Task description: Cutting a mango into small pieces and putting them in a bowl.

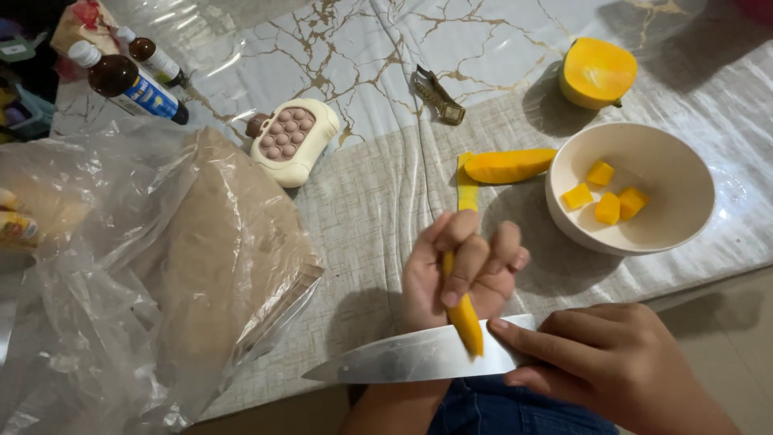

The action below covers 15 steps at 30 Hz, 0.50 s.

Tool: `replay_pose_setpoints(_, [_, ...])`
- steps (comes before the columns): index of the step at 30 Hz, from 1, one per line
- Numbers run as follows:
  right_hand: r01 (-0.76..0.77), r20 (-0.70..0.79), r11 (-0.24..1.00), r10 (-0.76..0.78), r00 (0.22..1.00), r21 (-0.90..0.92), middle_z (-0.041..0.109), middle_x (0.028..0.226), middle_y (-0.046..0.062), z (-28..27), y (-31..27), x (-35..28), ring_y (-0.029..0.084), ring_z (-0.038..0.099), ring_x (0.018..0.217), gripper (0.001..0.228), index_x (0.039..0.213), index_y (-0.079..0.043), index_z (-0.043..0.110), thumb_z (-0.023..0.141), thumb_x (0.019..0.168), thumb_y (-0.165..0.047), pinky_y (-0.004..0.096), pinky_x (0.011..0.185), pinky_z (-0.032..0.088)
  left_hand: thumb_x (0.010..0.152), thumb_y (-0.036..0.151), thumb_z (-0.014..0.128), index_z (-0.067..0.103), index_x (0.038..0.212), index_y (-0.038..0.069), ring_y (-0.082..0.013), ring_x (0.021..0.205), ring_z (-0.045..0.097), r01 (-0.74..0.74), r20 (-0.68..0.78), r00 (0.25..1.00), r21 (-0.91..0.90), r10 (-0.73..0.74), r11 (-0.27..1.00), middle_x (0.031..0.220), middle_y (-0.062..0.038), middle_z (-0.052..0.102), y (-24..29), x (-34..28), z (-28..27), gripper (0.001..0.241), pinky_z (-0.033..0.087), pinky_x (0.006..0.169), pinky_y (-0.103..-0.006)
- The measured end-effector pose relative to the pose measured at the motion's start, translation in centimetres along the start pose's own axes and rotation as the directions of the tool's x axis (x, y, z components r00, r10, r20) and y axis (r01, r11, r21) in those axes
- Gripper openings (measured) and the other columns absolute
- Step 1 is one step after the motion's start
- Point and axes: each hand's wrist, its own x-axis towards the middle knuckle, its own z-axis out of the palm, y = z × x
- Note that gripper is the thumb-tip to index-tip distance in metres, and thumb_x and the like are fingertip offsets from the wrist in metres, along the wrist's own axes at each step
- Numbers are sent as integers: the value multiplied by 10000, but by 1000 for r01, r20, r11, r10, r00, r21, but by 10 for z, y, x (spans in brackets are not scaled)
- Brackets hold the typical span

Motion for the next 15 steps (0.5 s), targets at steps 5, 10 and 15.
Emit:
replay_pose_setpoints(5, [-4,11,1000,4,1000,9,679,751,-32,0,-1,0,152,668,617,388,1183,-223,780,853,828,-361,318,562,515,1123,311,337,397,797,194,-123,793,362,29,-16,999,-12,-30,1000,470,53,331,-3,-1,3,352,329,916,-301])
replay_pose_setpoints(10, [-93,40,994,91,995,50,706,761,-37,-1,6,-8,142,666,597,421,1187,-216,793,859,801,-371,319,550,498,1155,306,309,390,806,194,-131,788,364,-17,26,1000,1,17,1000,481,43,338,0,-4,1,375,330,906,-301])
replay_pose_setpoints(15, [-60,21,998,59,998,31,697,761,-33,-1,4,-7,151,673,617,411,1187,-212,789,854,811,-367,322,571,511,1144,297,296,382,794,194,-141,808,366,-17,5,1000,11,16,1000,471,41,345,-3,-1,2,375,329,906,-311])
